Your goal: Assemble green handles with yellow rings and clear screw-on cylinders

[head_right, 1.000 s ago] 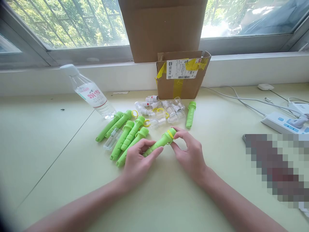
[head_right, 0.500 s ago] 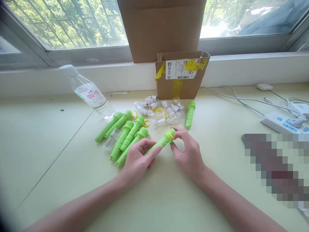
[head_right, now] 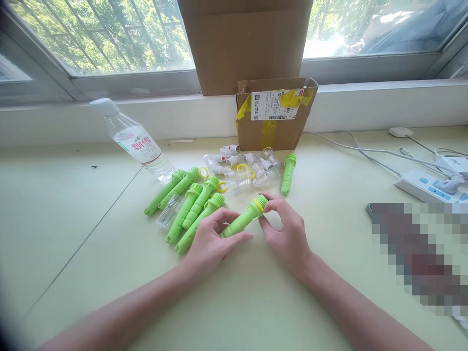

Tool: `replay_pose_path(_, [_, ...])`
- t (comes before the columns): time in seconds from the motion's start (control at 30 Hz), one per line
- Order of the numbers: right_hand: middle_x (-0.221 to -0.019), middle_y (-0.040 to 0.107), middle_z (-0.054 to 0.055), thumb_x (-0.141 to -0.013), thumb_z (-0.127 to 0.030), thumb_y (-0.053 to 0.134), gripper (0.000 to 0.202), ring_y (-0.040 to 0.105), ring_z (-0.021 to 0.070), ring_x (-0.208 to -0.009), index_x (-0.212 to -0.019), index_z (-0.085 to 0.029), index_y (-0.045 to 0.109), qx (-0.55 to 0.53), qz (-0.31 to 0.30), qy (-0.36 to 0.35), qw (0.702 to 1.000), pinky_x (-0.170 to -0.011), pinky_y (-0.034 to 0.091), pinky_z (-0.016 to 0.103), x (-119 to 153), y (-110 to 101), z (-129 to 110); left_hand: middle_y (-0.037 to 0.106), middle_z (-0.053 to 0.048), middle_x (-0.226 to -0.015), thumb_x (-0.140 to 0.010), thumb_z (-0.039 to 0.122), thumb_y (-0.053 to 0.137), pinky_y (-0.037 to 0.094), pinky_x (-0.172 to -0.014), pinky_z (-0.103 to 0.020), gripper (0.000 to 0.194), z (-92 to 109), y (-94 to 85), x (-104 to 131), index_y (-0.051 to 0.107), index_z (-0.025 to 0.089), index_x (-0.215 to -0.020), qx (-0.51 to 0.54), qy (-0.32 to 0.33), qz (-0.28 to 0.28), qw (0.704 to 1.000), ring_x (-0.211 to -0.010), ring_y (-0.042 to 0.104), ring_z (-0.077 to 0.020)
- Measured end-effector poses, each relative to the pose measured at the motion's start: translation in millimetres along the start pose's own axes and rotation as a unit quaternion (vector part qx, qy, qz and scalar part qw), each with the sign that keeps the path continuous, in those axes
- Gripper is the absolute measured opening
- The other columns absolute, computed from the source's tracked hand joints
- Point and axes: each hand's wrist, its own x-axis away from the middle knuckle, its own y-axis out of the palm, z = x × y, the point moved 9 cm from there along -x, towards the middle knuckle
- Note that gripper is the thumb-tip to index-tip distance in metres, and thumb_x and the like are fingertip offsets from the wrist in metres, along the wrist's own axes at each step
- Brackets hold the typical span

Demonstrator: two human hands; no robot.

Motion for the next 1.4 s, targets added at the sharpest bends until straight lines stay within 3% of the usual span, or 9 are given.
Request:
replay_pose_path(0.2, [-0.118, 0.067, 0.011, -0.081, -0.005, 0.063, 0.022, 0.063, 0.0264, -0.115, -0.092, -0.023, 0.054, 0.008, 0.009, -0.008, 1.0, -0.09, 0.056, 0.045, 0, -1, -4, 0.064, -0.001, -0.075, -0.076, 0.035, 0.073, 0.042, -0.048, -0.022, 0.022, 4, 0.2, 2, 0.065, 0.017, -0.086, -0.001, 0.023, 0.01, 1.0, -0.059, 0.057, -0.0114])
replay_pose_path(0.9, [-0.116, 0.067, 0.008, -0.081, -0.005, 0.064, 0.024, 0.065, 0.0236, -0.11, -0.093, -0.024, 0.055, 0.008, 0.011, -0.02, 1.0, -0.09, 0.057, 0.042, -1, -2, -5, 0.066, -0.004, -0.081, -0.09, 0.043, 0.056, 0.042, -0.046, -0.022, 0.028, 5, 10.0, 3, 0.062, 0.016, -0.094, -0.014, 0.013, -0.059, 0.998, -0.052, 0.054, -0.0094])
replay_pose_path(1.13, [-0.117, 0.067, 0.008, -0.081, -0.006, 0.064, 0.022, 0.065, 0.0244, -0.111, -0.092, -0.023, 0.056, 0.0, 0.001, -0.013, 1.0, -0.091, 0.056, 0.045, -1, 0, -4, 0.054, 0.002, -0.06, -0.093, 0.046, 0.049, 0.039, -0.05, -0.024, 0.033, 9, 9.9, 3, 0.062, 0.018, -0.082, -0.063, 0.032, -0.065, 0.995, -0.052, 0.05, -0.011])
replay_pose_path(1.4, [-0.117, 0.067, 0.007, -0.082, -0.006, 0.063, 0.023, 0.064, 0.0242, -0.112, -0.093, -0.024, 0.057, -0.017, 0.001, -0.012, 1.0, -0.092, 0.057, 0.046, 0, -2, -4, 0.047, 0.004, -0.052, -0.093, 0.051, 0.045, 0.036, -0.047, -0.025, 0.039, 5, 12.4, 3, 0.058, 0.019, -0.074, -0.033, 0.017, -0.085, 0.996, -0.046, 0.047, -0.0107])
